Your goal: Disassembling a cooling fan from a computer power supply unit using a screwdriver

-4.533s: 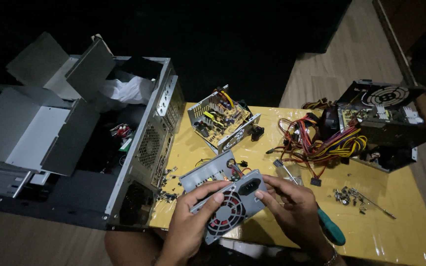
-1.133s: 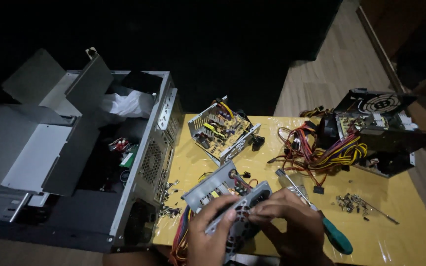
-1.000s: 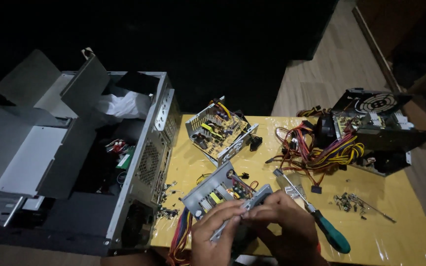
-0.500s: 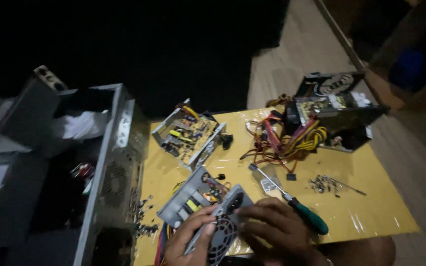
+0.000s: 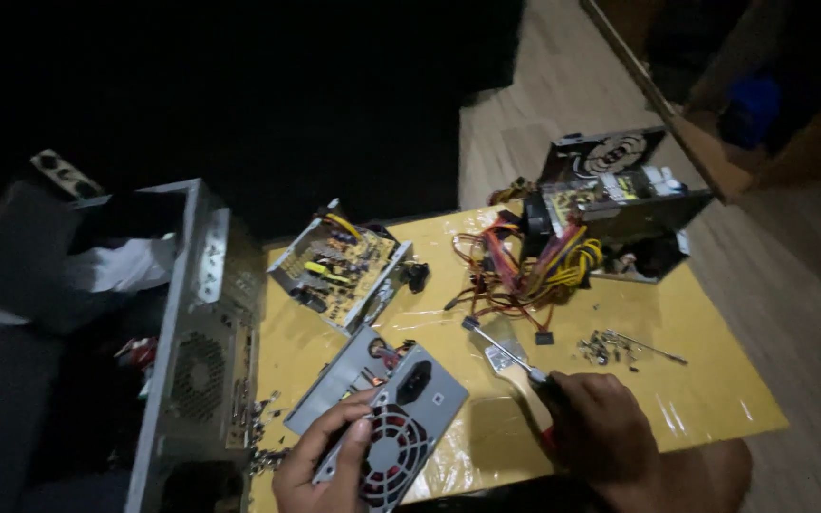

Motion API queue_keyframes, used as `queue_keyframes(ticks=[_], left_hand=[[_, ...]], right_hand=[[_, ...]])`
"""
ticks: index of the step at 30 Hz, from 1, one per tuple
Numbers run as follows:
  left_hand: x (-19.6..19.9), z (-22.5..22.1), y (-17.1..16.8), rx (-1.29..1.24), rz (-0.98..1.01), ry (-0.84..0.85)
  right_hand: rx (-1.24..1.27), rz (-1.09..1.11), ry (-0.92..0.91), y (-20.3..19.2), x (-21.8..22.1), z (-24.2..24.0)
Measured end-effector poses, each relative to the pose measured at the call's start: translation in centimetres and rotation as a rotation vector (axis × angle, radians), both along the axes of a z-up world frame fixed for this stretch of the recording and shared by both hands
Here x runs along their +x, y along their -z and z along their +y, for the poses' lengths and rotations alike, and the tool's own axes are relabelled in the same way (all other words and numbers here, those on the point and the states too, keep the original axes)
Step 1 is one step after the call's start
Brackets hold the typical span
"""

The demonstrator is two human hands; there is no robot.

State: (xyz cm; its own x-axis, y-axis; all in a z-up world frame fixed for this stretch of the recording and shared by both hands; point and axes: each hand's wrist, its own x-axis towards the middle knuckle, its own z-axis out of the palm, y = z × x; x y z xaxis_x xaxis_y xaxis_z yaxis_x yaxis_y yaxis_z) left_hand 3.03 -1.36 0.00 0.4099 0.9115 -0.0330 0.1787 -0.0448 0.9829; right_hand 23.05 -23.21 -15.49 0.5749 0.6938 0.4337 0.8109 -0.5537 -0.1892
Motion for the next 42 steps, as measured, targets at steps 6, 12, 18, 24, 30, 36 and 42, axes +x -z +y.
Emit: queue_keyframes(ticks=[6,12,18,24,30,36,42], left_hand=[[-0.6,1.3,0.5,-0.054,-0.065,0.093],[-1.0,1.2,0.9,0.065,-0.176,0.154],[-1.1,1.3,1.0,0.119,-0.172,0.161],[-1.2,1.2,0.3,0.124,-0.156,0.178],[-1.3,1.1,0.5,0.133,-0.155,0.204],[-1.4,1.2,0.9,0.174,-0.185,0.224],[-1.4,1.1,0.5,0.176,-0.169,0.23]], right_hand=[[0.44,0.368,-0.153,-10.0,-3.0,-0.5],[0.257,0.112,-0.451,-8.0,-0.5,-2.0],[0.481,0.23,-0.46,-13.3,-4.4,2.0],[0.405,0.144,-0.39,-11.8,-4.2,2.1],[0.445,0.092,-0.404,-13.0,-4.7,2.6],[0.392,0.066,-0.439,-12.5,-4.1,2.0],[0.445,0.078,-0.419,-13.0,-4.6,2.4]])
